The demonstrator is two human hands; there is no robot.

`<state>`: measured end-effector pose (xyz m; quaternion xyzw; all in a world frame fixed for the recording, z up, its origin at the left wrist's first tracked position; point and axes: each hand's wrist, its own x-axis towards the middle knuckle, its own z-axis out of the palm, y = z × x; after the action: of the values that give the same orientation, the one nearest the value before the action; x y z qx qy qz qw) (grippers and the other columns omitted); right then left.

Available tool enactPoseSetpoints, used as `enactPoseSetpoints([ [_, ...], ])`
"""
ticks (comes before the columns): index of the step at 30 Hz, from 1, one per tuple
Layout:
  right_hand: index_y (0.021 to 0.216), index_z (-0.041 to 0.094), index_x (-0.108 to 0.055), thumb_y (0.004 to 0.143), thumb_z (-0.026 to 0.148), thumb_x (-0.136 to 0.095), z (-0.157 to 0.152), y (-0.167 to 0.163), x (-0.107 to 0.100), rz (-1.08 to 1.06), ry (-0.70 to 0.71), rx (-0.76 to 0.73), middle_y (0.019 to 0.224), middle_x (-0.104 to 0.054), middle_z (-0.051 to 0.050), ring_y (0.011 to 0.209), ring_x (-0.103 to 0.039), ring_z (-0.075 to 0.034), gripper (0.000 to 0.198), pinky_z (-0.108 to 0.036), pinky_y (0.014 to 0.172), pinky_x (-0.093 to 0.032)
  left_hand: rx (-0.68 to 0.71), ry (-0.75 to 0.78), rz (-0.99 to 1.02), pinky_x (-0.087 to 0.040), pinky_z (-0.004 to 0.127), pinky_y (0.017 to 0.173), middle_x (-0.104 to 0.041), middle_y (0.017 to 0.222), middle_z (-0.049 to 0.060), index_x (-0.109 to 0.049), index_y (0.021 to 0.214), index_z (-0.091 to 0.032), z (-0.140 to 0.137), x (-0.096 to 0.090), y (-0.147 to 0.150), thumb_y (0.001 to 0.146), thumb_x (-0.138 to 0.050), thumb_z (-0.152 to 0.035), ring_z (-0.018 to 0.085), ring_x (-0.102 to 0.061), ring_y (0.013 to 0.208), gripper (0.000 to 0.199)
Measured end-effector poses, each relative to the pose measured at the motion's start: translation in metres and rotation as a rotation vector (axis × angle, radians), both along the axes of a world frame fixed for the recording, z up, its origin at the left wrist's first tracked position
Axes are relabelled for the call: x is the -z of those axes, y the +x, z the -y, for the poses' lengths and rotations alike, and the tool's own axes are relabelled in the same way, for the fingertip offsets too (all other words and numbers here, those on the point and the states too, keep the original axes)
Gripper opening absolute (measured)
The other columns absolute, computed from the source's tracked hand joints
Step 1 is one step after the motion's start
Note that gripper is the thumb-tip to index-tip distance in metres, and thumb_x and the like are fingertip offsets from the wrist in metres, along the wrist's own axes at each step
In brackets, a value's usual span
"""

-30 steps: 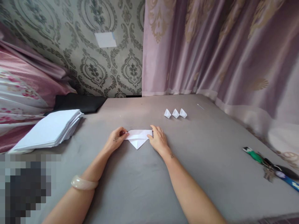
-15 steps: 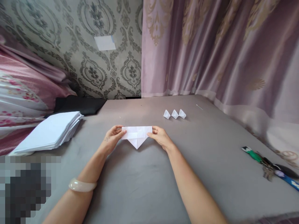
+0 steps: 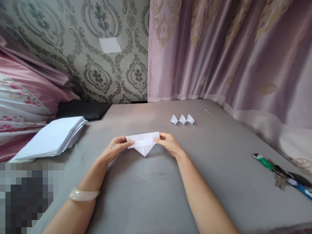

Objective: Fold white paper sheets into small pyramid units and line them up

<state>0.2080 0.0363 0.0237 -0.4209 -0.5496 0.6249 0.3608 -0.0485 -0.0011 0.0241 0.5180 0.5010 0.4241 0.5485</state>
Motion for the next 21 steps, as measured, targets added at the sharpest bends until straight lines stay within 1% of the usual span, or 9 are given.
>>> enactPoseSetpoints([
  [3,0.095,0.016,-0.069,0.073,0.039,-0.068,0.003,0.001,-0.006,0.05,0.044,-0.04,0.095,-0.071,-0.006,0.091,-0.063,-0.018,0.032,-0.034,0.09,-0.044,-0.024,0.068,-0.018,-0.04,0.024,0.063,-0.065,0.072,0.002,-0.068,0.078,-0.015,0.001,-0.001,0.0,0.072,-0.07,-0.035,0.012,-0.055,0.066,0.021],
  [5,0.091,0.016,-0.069,0.075,0.038,-0.066,0.003,0.002,-0.009,0.127,0.127,-0.048,0.089,-0.07,-0.004,0.084,-0.062,-0.017,0.027,-0.031,0.083,-0.046,-0.062,0.187,-0.087,-0.039,0.024,0.061,-0.061,0.07,0.001,-0.066,0.075,-0.016,0.0,-0.002,0.0,0.074,-0.069,-0.035,0.012,-0.052,0.064,0.02],
  [6,0.088,0.017,-0.069,0.075,0.037,-0.065,0.003,0.002,-0.01,0.181,0.188,-0.04,0.085,-0.069,-0.003,0.079,-0.061,-0.016,0.024,-0.03,0.078,-0.046,-0.086,0.276,-0.142,-0.038,0.024,0.06,-0.06,0.07,0.0,-0.066,0.074,-0.016,0.0,-0.002,0.0,0.075,-0.068,-0.035,0.012,-0.051,0.064,0.019],
  [9,0.08,0.018,-0.069,0.077,0.032,-0.063,0.003,0.0,-0.012,0.331,0.467,0.026,0.078,-0.065,-0.001,0.07,-0.057,-0.013,0.015,-0.026,0.067,-0.044,-0.17,0.607,-0.37,-0.041,0.025,0.064,-0.06,0.078,0.002,-0.067,0.077,-0.018,-0.001,-0.004,-0.001,0.079,-0.065,-0.032,0.013,-0.051,0.071,0.014],
  [12,0.079,0.021,-0.069,0.08,0.023,-0.06,0.004,-0.002,-0.012,0.426,0.799,0.105,0.08,-0.063,-0.002,0.077,-0.055,-0.015,0.009,-0.026,0.07,-0.043,-0.208,0.903,-0.661,-0.043,0.028,0.073,-0.064,0.083,0.004,-0.067,0.084,-0.02,0.0,-0.006,-0.003,0.084,-0.06,-0.025,0.015,-0.052,0.079,0.009],
  [14,0.08,0.022,-0.069,0.082,0.019,-0.057,0.006,-0.004,-0.011,0.515,0.982,0.155,0.081,-0.063,-0.003,0.081,-0.054,-0.016,0.012,-0.027,0.073,-0.043,-0.202,1.044,-0.847,-0.044,0.03,0.077,-0.065,0.086,0.005,-0.066,0.089,-0.02,0.002,-0.005,-0.004,0.087,-0.056,-0.021,0.016,-0.052,0.081,0.01],
  [17,0.084,0.021,-0.068,0.084,0.012,-0.051,0.008,-0.005,-0.008,0.7,1.17,0.188,0.084,-0.063,-0.004,0.082,-0.051,-0.018,0.019,-0.029,0.074,-0.042,-0.158,1.146,-1.045,-0.045,0.031,0.077,-0.065,0.09,0.007,-0.063,0.092,-0.018,0.003,-0.001,-0.004,0.088,-0.05,-0.017,0.018,-0.05,0.082,0.013],
  [19,0.086,0.02,-0.067,0.084,0.009,-0.049,0.009,-0.006,-0.004,0.818,1.239,0.162,0.086,-0.063,-0.005,0.083,-0.049,-0.018,0.021,-0.03,0.076,-0.04,-0.104,1.134,-1.127,-0.046,0.031,0.076,-0.064,0.09,0.008,-0.062,0.091,-0.017,0.002,0.003,-0.003,0.089,-0.048,-0.017,0.019,-0.05,0.082,0.014],
  [21,0.086,0.019,-0.066,0.084,0.008,-0.048,0.008,-0.006,0.001,0.911,1.265,0.102,0.087,-0.062,-0.005,0.084,-0.048,-0.019,0.021,-0.031,0.076,-0.038,-0.044,1.076,-1.192,-0.046,0.032,0.075,-0.063,0.089,0.008,-0.061,0.088,-0.016,0.001,0.007,-0.001,0.09,-0.045,-0.017,0.019,-0.049,0.082,0.016],
])
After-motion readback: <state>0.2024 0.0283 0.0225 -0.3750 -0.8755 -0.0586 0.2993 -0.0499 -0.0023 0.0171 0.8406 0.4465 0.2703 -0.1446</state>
